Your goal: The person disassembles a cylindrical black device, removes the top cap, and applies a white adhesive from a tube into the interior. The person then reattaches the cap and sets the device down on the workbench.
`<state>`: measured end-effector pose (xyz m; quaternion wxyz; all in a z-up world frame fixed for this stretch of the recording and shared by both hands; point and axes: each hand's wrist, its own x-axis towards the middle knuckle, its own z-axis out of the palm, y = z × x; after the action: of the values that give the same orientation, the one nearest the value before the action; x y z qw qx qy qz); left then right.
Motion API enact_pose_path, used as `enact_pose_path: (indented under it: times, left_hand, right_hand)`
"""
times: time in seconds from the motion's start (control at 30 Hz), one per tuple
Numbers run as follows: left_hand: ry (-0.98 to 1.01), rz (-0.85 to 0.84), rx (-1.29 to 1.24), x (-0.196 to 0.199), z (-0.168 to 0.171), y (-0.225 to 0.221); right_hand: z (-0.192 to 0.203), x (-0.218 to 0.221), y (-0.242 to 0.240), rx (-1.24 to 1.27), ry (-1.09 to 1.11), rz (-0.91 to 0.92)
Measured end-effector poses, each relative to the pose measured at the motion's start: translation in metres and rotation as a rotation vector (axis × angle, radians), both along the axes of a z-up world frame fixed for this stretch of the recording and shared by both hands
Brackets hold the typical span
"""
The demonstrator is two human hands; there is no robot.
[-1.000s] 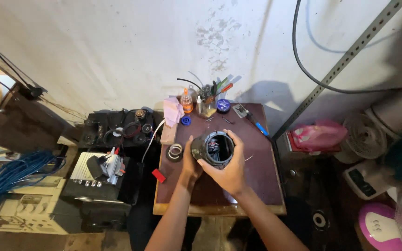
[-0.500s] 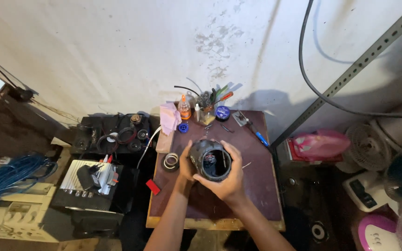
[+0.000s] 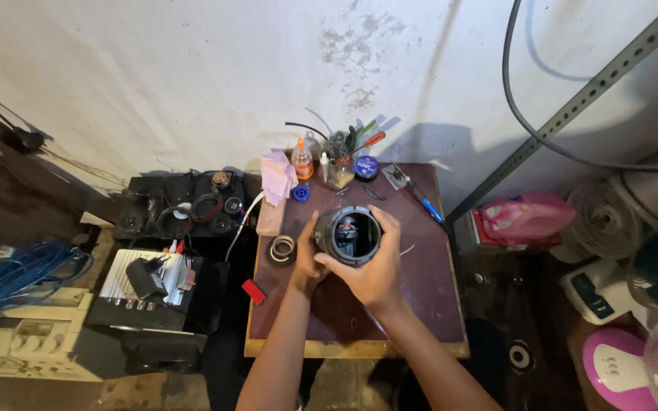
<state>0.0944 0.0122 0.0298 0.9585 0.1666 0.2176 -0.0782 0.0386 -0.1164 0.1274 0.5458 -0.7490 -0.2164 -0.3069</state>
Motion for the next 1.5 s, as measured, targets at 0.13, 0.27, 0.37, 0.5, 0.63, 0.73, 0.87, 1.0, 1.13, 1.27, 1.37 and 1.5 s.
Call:
enact_pose_path:
  times: [0.13, 0.27, 0.37, 0.5, 0.63, 0.73, 0.87, 1.0, 1.13, 1.27, 1.37, 1.5]
  left_hand:
    - [-1.001, 0.209, 0.844, 0.027, -0.163, 0.002]
    - [-0.408, 0.038, 0.337, 0.026, -0.117, 0.012]
    - [-0.130, -0.029, 0.118, 0.026, -0.098, 0.012]
    - [-0.138, -0.012, 0.108, 0.021, -0.084, 0.009]
    - [-0.102, -0.012, 0.085, 0.021, -0.065, 0.007]
    - [-0.052, 0.006, 0.065, 0.023, -0.065, 0.008]
    - [-0.024, 0.017, 0.051, 0.026, -0.069, 0.010]
    - [0.009, 0.015, 0.055, 0.025, -0.060, 0.009]
    - [0.021, 0.007, 0.044, 0.026, -0.063, 0.011]
    - [0.022, -0.001, 0.061, 0.025, -0.065, 0.012]
    - [0.016, 0.004, 0.066, 0.025, -0.066, 0.010]
    - [-0.010, -0.026, 0.096, 0.023, -0.062, 0.012]
  right_hand:
    - [0.006, -0.005, 0.003, -0.021, 0.027, 0.022]
    - [0.032, -0.016, -0.001, -0.060, 0.187, 0.258]
    - [0.040, -0.012, -0.008, -0.050, 0.364, 0.306]
    - [0.062, -0.002, -0.013, 0.015, 0.720, 0.307]
    - [0.074, 0.006, -0.010, 0.002, 0.796, 0.259]
    - [0.080, 0.011, -0.006, 0.000, 0.900, 0.235]
    - [0.080, 0.015, -0.004, -0.049, 0.943, 0.194]
    - [0.083, 0.013, -0.002, -0.049, 0.914, 0.216]
    - [0.075, 0.017, -0.004, -0.052, 0.889, 0.233]
    - [0.081, 0.012, -0.006, -0.014, 0.893, 0.262]
    - [0.080, 0.013, -0.009, -0.028, 0.885, 0.279]
    - [0.076, 0.013, -0.014, -0.104, 0.857, 0.392]
